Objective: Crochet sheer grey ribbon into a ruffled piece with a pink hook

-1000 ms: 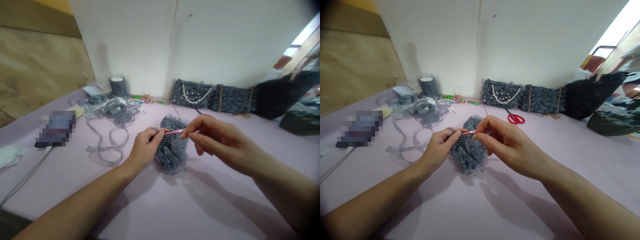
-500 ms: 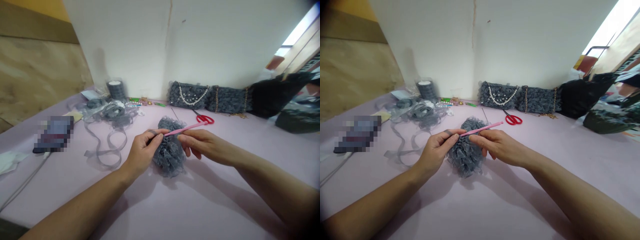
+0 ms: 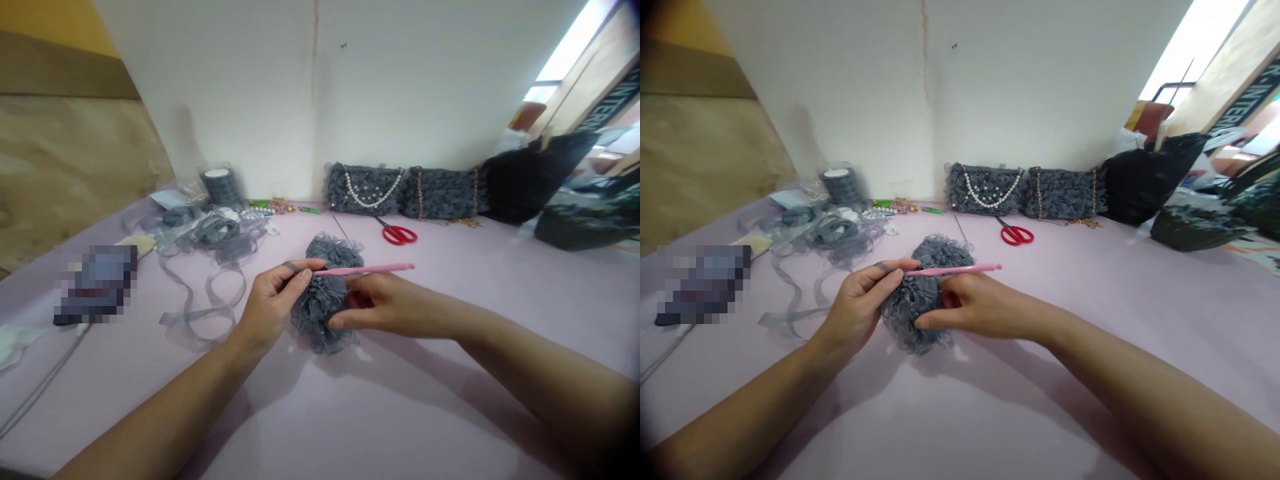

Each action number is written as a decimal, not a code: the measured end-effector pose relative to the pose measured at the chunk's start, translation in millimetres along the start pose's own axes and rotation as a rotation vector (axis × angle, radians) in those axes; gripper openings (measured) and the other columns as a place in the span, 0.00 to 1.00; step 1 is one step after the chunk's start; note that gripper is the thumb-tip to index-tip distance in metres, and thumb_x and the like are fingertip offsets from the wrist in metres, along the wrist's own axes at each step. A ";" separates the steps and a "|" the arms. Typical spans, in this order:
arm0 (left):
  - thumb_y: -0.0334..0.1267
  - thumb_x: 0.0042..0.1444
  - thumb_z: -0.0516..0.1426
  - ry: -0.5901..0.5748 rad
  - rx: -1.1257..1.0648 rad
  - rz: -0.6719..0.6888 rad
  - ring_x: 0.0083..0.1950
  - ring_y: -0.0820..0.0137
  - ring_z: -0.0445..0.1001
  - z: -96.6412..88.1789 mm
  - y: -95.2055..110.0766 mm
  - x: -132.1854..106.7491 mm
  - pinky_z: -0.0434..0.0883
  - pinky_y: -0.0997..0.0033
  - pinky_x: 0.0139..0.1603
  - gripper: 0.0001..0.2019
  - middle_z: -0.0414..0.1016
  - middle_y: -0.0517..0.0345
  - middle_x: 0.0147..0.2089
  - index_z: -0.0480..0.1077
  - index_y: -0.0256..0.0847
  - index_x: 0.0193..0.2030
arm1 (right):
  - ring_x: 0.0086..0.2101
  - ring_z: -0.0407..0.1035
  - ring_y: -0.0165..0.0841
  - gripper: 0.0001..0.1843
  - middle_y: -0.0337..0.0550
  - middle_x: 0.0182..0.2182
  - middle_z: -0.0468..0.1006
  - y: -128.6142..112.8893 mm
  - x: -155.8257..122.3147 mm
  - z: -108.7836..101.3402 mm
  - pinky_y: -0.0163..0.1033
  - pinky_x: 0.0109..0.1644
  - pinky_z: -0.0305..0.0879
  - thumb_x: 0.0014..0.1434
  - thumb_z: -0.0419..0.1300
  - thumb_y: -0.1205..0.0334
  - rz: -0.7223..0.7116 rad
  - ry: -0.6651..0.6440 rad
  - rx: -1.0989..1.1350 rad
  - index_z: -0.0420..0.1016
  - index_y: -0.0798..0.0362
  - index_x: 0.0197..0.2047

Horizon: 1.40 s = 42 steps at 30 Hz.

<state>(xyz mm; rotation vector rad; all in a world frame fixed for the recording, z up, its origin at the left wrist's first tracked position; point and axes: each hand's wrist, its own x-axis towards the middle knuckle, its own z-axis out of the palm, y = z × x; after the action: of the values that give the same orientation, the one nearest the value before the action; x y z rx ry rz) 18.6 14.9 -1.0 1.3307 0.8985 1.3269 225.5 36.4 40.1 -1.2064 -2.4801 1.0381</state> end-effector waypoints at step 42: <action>0.35 0.58 0.57 0.371 0.393 0.283 0.44 0.69 0.72 -25.1 23.1 13.7 0.66 0.70 0.49 0.08 0.79 0.60 0.45 0.78 0.45 0.40 | 0.25 0.57 0.28 0.16 0.37 0.23 0.64 0.6 5.5 23.7 0.36 0.28 0.54 0.67 0.49 0.58 -0.302 0.544 0.163 0.63 0.53 0.27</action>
<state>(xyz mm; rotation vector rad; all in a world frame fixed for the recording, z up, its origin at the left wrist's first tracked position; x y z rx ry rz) -7.9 26.9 21.5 1.5822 1.3120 1.7144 211.6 28.8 21.5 -0.8804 -2.0252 0.6987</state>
